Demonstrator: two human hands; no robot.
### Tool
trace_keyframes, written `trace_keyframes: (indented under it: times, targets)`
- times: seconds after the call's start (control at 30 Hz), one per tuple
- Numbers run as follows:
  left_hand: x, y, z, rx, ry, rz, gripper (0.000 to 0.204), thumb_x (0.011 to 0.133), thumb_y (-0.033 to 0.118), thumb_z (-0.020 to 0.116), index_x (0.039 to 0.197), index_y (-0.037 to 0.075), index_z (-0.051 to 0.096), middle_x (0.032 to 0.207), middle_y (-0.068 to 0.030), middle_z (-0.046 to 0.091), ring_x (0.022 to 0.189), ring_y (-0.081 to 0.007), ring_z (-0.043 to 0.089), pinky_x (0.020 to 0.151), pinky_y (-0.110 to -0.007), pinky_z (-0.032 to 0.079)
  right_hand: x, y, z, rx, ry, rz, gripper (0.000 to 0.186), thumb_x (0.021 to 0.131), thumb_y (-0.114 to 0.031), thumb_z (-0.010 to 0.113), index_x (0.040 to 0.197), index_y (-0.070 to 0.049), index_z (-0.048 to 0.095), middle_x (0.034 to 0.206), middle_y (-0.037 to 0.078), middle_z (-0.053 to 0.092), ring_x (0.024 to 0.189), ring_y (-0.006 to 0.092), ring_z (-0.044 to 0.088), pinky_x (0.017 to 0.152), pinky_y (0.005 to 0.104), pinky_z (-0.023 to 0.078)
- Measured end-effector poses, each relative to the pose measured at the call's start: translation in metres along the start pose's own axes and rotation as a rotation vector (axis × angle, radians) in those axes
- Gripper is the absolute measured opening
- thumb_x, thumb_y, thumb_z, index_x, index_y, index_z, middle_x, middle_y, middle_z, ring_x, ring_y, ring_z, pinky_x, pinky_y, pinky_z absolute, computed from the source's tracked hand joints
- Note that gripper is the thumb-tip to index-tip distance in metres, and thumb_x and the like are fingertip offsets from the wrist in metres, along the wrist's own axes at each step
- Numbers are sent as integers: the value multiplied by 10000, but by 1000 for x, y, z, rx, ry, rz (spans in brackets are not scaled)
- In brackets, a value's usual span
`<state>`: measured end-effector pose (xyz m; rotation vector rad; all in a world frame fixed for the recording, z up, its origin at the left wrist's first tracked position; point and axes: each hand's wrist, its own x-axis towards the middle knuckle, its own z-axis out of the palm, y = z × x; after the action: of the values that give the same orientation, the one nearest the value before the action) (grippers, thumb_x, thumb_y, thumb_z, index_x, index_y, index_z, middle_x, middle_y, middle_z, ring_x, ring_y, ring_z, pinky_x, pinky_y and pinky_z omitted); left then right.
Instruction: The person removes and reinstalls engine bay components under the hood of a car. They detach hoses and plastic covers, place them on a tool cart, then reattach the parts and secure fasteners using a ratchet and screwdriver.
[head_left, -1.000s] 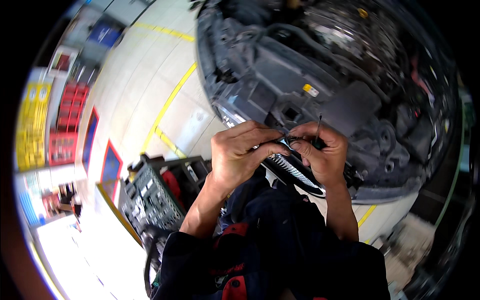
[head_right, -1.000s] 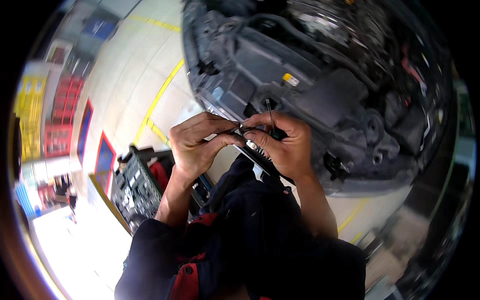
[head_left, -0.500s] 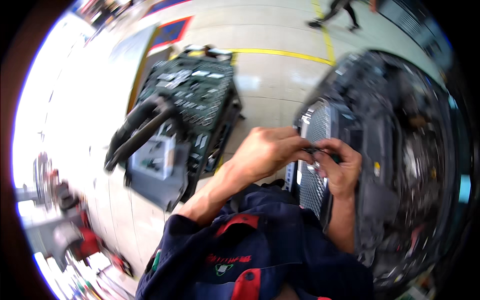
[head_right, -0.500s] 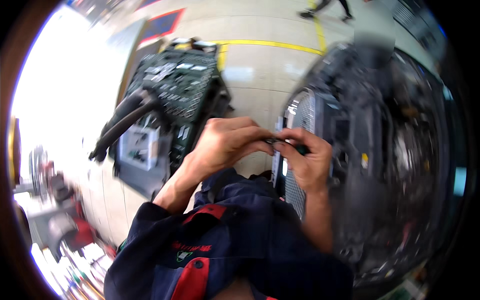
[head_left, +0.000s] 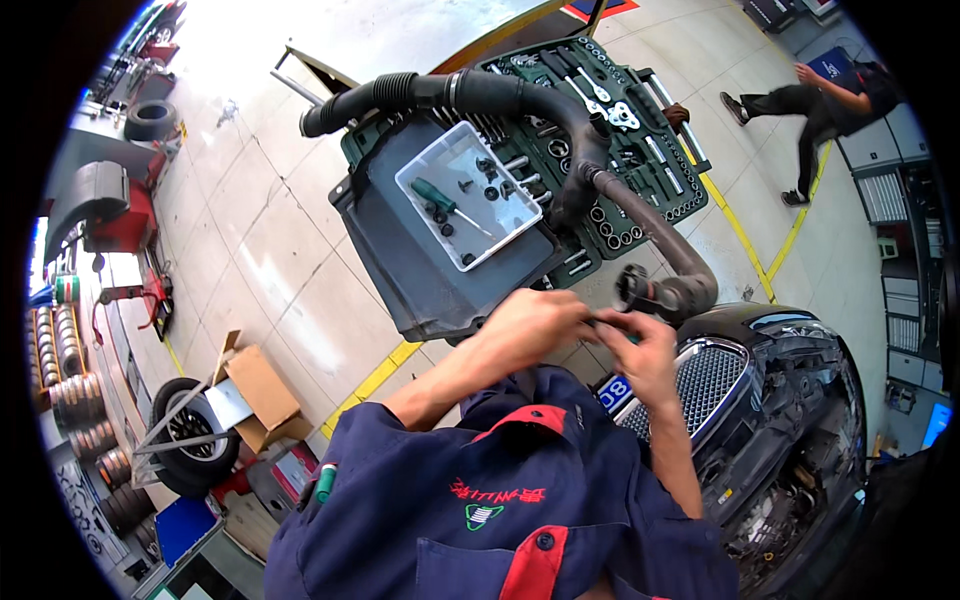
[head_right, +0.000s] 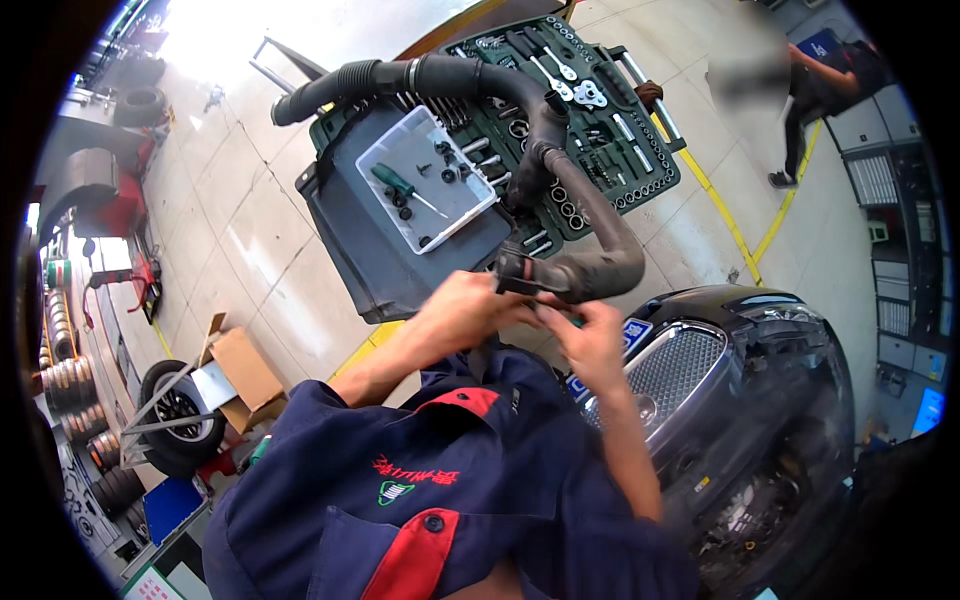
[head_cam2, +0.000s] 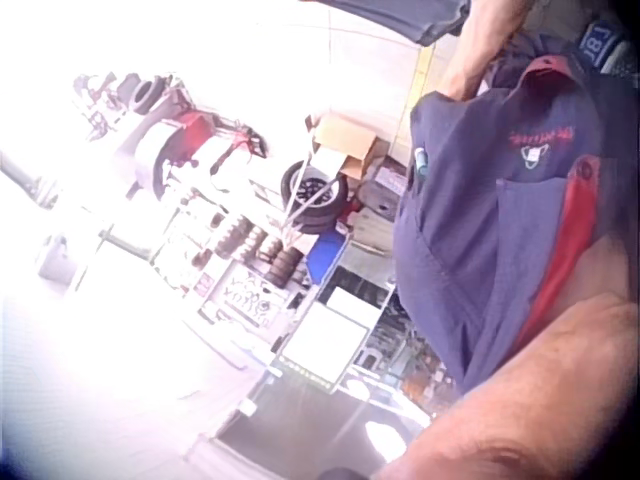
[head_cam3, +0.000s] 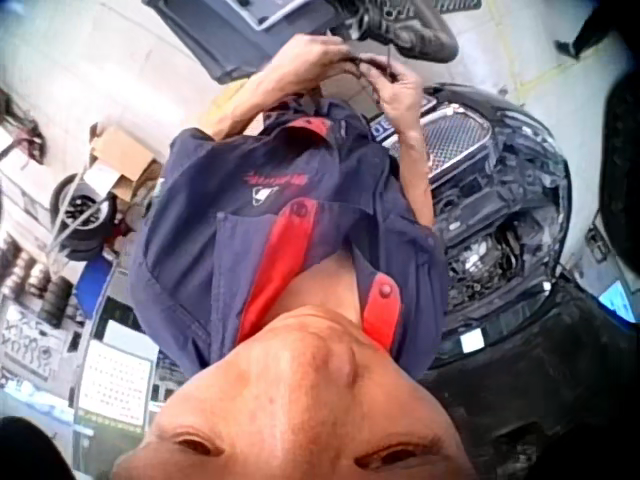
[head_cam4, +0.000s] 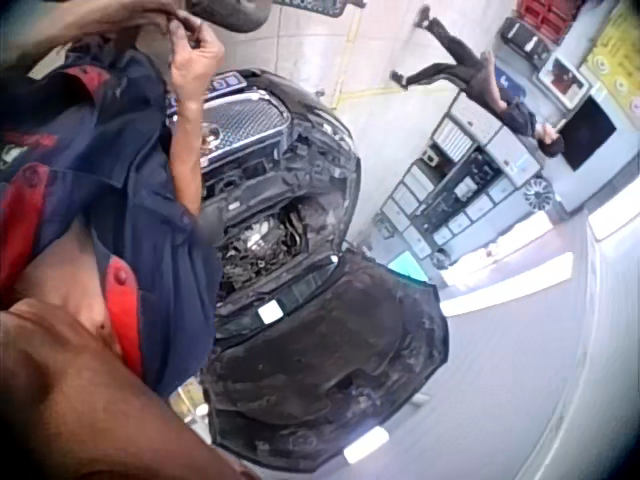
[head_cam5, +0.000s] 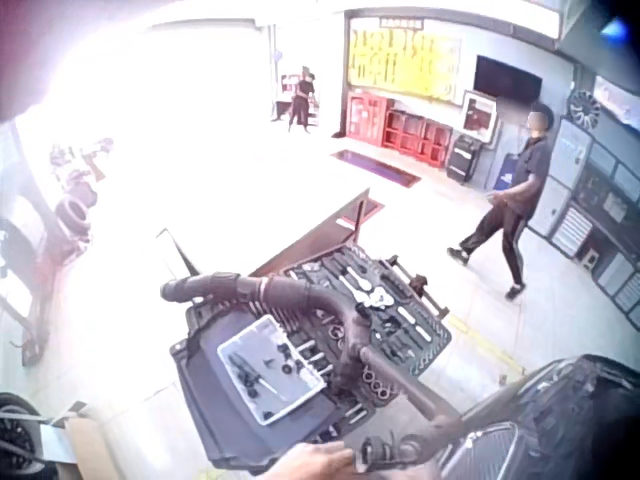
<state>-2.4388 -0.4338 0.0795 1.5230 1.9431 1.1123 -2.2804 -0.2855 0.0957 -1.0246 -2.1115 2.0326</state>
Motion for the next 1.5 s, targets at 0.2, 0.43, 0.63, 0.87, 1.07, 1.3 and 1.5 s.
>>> trace_keyframes:
  times: [0.2,0.43,0.63,0.87,1.07,1.3,1.5]
  targets:
    - [-23,-105,-34,324,382,-482,270,876,275,756,981,27,751,918,-157,708,873,-352,701,754,-442,558,38,21,33,152,-33,-106,384,1016,-208,666,1319,25,622,975,65,739,498,13,452,449,191,383]
    - [-14,-148,-34,451,374,-637,320,853,248,764,1100,45,744,948,-144,732,908,-340,713,787,-436,566,64,83,-4,218,0,-2,479,1016,-83,582,1465,-11,432,1144,86,645,813,94,574,697,255,500]
    - [-43,-118,-33,273,529,-613,308,878,151,729,1162,32,722,922,-145,722,851,-323,707,776,-418,553,134,130,-7,371,75,-189,369,975,-81,644,1332,-40,557,1105,56,633,915,138,611,811,307,522]
    - [-99,-60,-49,274,693,-672,294,895,188,754,1145,33,740,965,-133,740,810,-234,722,756,-340,568,267,196,-27,341,147,-282,639,881,-141,777,1428,-72,455,1272,81,521,1192,187,523,1011,345,453]
    - [-240,-115,-122,234,943,-918,248,965,225,667,1043,16,777,821,-83,759,662,-133,691,634,-274,547,203,119,13,35,114,-472,910,822,-191,866,1544,-48,332,1520,133,436,1421,269,408,1196,429,319]
    - [-185,-334,-228,-685,980,-869,399,1055,372,570,1136,1,692,979,-98,715,825,-172,693,721,-344,599,224,96,33,-1,474,-367,620,879,-239,841,1391,-35,558,1354,82,598,1242,226,547,1100,373,401]
    - [-93,-448,-234,-1081,761,-843,533,1081,510,456,1258,32,612,1100,-60,686,988,-191,657,880,-368,537,252,71,54,87,741,-175,529,847,-278,857,1281,-41,667,1211,54,666,1063,192,627,953,326,502]
